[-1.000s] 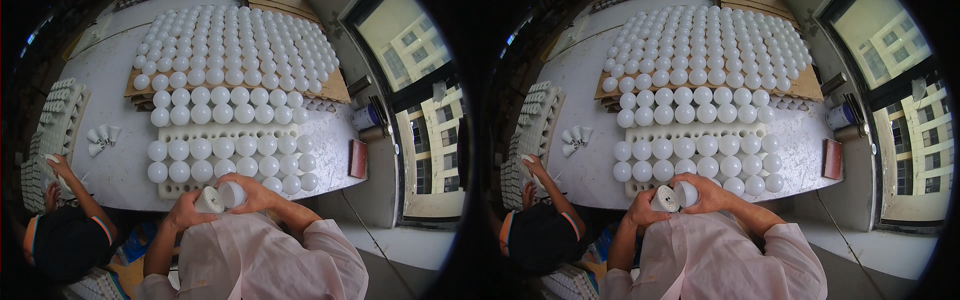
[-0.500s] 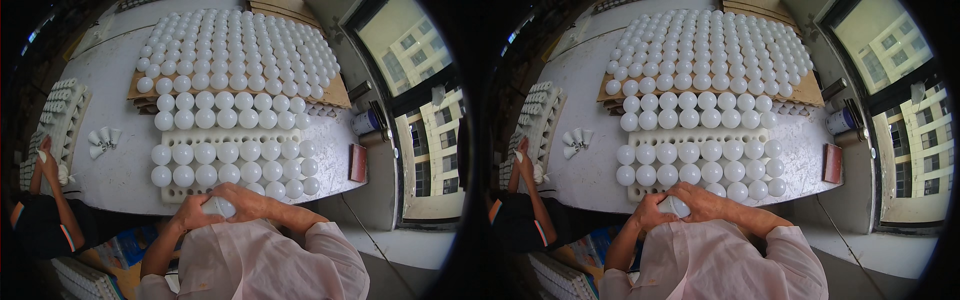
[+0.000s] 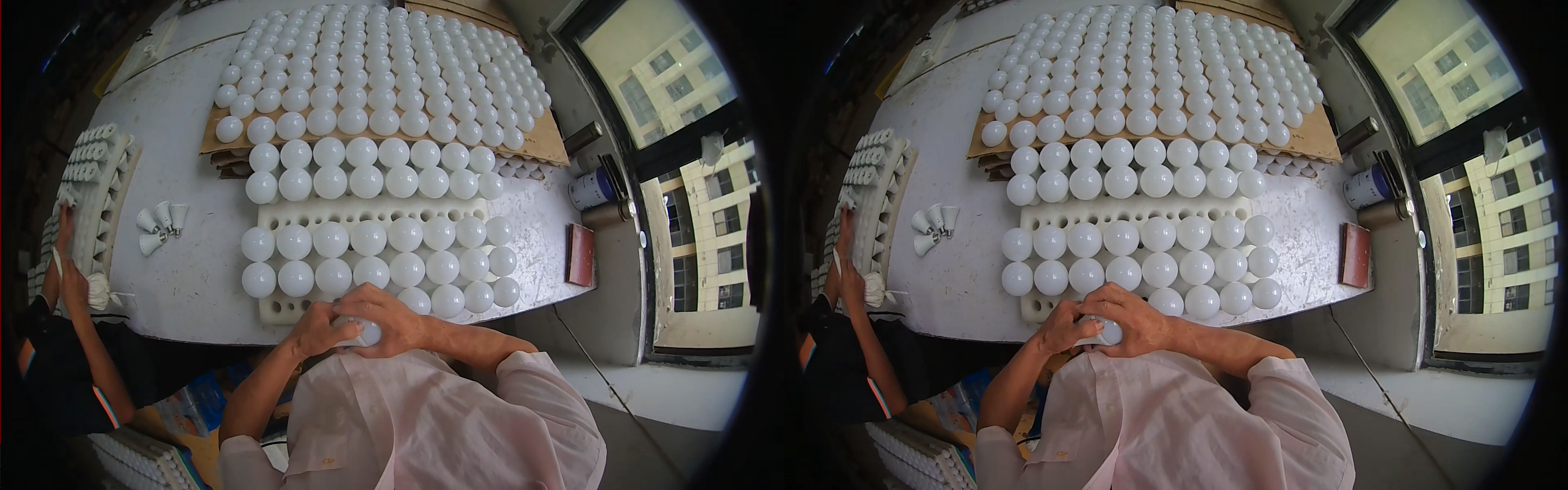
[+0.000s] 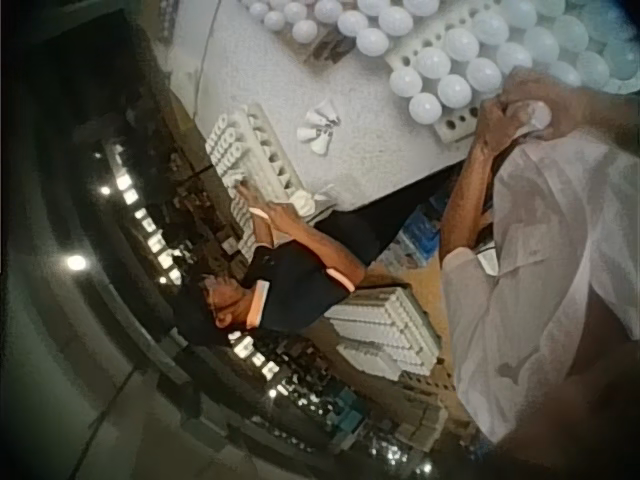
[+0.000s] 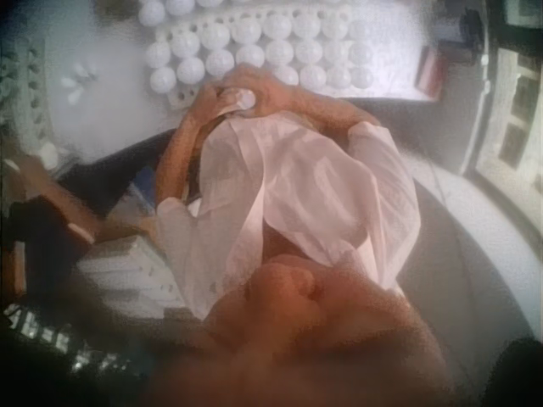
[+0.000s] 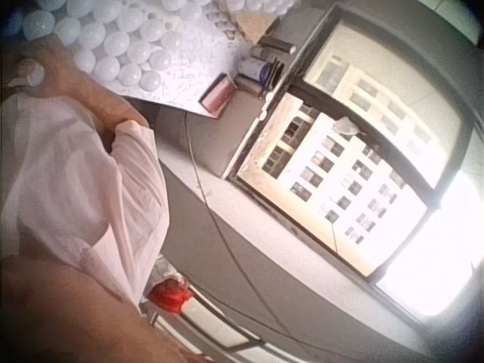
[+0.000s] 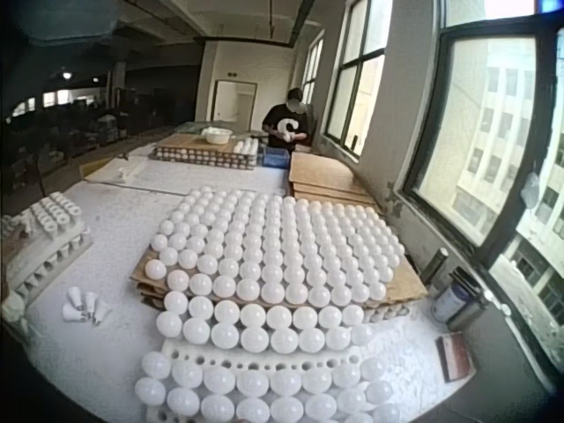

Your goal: The person assembles light bulbs by attaching dome covers onto bulb bases by hand and placing the assembled bulbs into a foam tray. The person also folds and moves cardboard sheets across the workbench.

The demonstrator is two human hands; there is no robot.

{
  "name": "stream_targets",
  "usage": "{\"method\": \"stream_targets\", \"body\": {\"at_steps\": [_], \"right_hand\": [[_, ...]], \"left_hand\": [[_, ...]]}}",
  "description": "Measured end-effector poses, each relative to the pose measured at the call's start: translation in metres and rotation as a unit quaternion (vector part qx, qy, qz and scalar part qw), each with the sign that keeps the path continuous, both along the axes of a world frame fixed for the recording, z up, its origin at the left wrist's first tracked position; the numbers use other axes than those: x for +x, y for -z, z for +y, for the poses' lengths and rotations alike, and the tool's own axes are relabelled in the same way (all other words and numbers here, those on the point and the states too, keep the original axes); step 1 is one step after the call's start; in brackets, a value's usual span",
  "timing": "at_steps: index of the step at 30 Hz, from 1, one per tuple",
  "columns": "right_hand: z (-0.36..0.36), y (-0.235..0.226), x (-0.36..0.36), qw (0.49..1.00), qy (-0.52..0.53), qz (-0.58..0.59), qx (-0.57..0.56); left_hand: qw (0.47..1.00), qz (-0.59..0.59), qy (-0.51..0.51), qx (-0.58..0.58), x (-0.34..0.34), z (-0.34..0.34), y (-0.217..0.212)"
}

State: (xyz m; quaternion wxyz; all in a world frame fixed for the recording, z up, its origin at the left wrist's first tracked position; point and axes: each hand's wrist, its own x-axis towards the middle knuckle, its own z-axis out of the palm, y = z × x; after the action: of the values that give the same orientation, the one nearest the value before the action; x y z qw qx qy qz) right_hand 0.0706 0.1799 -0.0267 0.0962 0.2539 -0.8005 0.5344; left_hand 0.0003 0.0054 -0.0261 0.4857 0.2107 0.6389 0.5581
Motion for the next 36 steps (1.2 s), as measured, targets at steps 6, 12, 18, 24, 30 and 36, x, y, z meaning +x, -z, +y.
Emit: {"method": "stream_targets", "body": {"at_steps": [6,12,18,24,30,36], "right_hand": [[0.003,0.002,0.006,1.0,0.009,-0.016,-0.018],[0.031,-0.021,-0.018,0.988,0.089,-0.123,-0.004],[0.038,-0.009,0.01,0.971,0.088,-0.064,0.215],[-0.007,0.019,0.019,0.902,0.08,0.021,0.423],[-0.018,0.0,0.029,0.92,0.224,0.022,0.32],[-0.001,-0.012,0.022,0.893,0.308,0.05,0.323]], "left_hand": [[0.999,-0.021,0.015,-0.023,-0.002,0.008,-0.002],[0.993,-0.057,-0.08,0.063,-0.027,0.004,0.0],[0.91,0.011,-0.374,0.178,-0.069,-0.095,0.003],[0.784,0.255,-0.561,-0.08,-0.14,-0.202,0.103],[0.713,0.451,-0.442,-0.305,-0.234,-0.229,0.136],[0.691,0.486,-0.387,-0.37,-0.315,-0.259,0.204]]}}
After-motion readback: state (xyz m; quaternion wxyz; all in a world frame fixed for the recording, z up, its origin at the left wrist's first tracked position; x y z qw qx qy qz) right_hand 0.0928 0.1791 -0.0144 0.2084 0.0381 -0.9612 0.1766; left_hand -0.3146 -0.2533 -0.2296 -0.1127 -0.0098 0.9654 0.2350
